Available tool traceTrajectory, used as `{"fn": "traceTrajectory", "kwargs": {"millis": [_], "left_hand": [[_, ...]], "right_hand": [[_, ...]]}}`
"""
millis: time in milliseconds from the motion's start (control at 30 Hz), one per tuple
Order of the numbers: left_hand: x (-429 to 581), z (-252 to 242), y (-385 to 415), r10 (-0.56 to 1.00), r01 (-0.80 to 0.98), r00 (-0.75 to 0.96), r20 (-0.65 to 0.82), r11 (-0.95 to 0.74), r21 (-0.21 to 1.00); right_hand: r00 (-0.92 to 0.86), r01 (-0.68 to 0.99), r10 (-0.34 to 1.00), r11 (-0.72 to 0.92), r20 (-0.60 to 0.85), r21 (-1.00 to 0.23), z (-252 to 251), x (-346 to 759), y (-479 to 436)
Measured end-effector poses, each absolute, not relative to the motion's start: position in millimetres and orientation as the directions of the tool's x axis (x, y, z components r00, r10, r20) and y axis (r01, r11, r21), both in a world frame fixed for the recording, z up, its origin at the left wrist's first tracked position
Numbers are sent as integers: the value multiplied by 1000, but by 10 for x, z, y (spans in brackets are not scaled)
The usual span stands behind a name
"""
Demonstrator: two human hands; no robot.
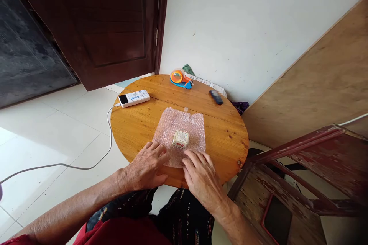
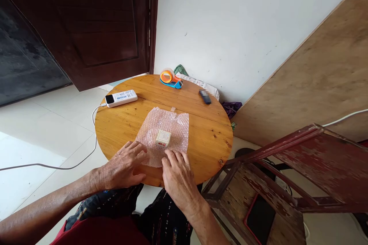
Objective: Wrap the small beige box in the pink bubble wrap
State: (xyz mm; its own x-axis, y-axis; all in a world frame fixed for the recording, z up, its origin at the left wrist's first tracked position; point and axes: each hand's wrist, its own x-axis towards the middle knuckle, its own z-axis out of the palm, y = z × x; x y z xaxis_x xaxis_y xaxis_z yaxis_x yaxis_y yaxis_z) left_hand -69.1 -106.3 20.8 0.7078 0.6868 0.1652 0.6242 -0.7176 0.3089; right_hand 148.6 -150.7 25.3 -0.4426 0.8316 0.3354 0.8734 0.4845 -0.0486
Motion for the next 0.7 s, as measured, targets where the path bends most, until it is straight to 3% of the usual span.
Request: {"fn": "traceTrajectory", "kwargs": {"millis": [200, 433, 533, 700], "left_hand": [[-509, 204, -995, 688, 631, 667, 286, -726, 274], [-370, 112, -879, 707, 613, 583, 400, -706, 355], [-369, 92, -871, 718, 602, 546, 432, -695, 394], [-365, 56, -874, 718, 591, 524, 458, -694, 411]], "right_hand": [[-320, 856, 857, 444, 404, -265, 281, 1490, -1391], [-271, 706, 935, 354, 228, -613, 623, 1599, -1284], [-266, 722, 951, 304, 156, -622, 767, 1662, -1090], [-321, 824, 945, 315, 69, -471, 657, 1649, -724]]}}
